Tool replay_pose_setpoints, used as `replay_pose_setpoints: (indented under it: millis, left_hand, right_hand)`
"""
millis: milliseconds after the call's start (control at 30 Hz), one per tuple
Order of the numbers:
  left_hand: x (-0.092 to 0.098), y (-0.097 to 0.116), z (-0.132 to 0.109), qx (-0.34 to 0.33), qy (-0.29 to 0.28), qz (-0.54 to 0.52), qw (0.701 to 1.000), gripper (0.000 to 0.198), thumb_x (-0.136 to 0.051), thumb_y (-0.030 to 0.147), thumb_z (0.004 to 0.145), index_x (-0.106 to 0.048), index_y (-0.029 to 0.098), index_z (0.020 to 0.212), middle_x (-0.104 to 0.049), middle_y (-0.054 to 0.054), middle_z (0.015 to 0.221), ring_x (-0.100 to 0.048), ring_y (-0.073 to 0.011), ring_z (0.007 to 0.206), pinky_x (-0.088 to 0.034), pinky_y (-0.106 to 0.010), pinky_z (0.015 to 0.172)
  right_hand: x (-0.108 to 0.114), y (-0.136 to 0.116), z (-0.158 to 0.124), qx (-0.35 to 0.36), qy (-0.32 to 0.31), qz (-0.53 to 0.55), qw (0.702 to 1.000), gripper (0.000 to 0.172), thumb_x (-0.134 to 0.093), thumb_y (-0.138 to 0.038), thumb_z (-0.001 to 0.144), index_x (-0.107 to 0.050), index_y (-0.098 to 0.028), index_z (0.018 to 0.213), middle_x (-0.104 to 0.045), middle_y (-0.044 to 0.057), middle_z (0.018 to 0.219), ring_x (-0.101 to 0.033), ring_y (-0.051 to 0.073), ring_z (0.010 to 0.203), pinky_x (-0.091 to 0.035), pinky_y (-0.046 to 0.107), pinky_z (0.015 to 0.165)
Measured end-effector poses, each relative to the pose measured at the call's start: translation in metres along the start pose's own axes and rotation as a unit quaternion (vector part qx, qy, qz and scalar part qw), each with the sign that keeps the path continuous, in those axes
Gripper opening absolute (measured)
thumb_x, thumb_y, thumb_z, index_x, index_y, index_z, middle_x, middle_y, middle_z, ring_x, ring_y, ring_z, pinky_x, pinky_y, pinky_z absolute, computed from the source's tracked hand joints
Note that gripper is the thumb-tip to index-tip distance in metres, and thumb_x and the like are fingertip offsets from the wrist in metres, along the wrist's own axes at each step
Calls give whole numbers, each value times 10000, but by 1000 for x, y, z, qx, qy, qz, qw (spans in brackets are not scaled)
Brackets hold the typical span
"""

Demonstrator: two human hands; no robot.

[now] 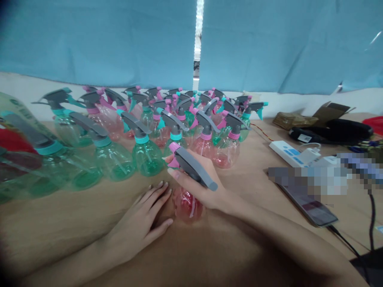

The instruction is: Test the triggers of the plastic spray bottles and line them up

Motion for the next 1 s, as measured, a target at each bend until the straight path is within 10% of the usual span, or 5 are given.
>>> replay_pose_setpoints:
  millis: [667, 1000]
  left_hand:
    - [1, 0, 1, -9, 1, 1, 1000, 613, -424, 509, 953, -437, 61, 1372, -423, -179, 1445, -378, -312, 1335, -309, -509, 1084]
    - [0, 1, 2, -11, 4, 18, 1000, 610, -420, 513, 952, -441, 70, 1371, -432, -172, 1440, -385, -300, 1333, -301, -487, 1092]
  right_hand:
    - [-3, 1, 1, -5, -16, 20, 1000, 199, -575, -320, 880, -596, -249, 1065, -650, 22, 1069, -624, 180, 936, -504, 345, 868]
    - [2, -9, 4, 34, 17, -60, 997, 151, -551, -346, 878, -559, -244, 766, -509, -22, 678, -474, 131, 596, -415, 284, 565]
Point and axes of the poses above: each hand's wrist, its own z-axis towards the middle knuckle, its own x-axis out of the back of the hand, y = z × x, the point moved 7 cm from there along z, towards the middle knuckle
